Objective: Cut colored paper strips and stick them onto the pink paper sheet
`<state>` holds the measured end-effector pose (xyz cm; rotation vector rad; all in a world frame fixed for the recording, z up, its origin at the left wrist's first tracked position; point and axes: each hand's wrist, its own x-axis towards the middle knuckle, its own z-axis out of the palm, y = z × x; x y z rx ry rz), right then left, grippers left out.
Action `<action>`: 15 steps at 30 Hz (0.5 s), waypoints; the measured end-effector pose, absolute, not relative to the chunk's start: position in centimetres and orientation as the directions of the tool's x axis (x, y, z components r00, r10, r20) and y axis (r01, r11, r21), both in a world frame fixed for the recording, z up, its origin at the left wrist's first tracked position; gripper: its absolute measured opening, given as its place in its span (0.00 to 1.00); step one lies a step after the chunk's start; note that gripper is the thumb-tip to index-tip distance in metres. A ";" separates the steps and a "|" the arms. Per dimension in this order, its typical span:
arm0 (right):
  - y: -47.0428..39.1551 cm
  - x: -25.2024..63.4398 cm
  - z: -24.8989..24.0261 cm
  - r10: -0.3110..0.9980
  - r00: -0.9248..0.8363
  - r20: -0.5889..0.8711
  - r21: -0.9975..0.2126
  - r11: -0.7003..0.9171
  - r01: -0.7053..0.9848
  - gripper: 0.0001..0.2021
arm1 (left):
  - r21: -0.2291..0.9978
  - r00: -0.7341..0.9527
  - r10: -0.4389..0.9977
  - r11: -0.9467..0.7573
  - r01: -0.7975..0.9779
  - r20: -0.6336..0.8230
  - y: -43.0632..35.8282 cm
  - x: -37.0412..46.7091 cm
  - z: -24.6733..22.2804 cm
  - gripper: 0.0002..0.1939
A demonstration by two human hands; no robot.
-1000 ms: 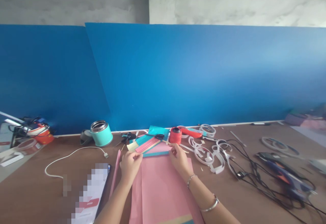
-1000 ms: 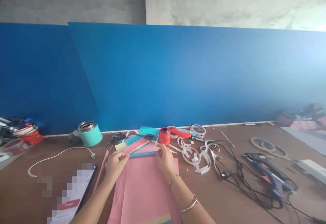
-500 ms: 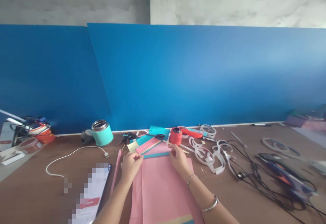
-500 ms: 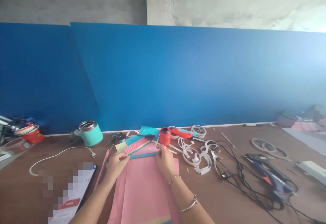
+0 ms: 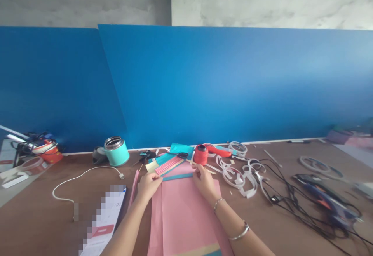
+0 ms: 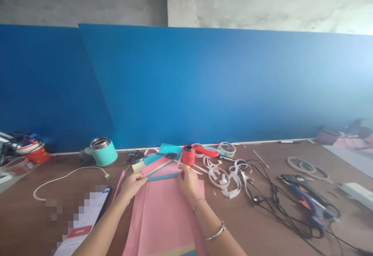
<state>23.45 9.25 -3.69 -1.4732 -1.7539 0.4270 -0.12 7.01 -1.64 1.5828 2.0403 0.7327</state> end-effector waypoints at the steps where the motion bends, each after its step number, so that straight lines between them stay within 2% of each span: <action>1: 9.2 23.5 -3.6 0.936 -0.014 0.351 -0.690 0.268 0.672 0.14 | 0.654 -0.240 0.970 0.206 0.728 -0.039 7.1 -0.1 -1.6 0.12; 15: 9.4 23.5 -3.9 0.932 -0.009 0.363 -0.696 0.278 0.662 0.14 | 0.684 -0.262 0.961 0.253 0.684 -0.093 7.6 -0.4 -1.9 0.08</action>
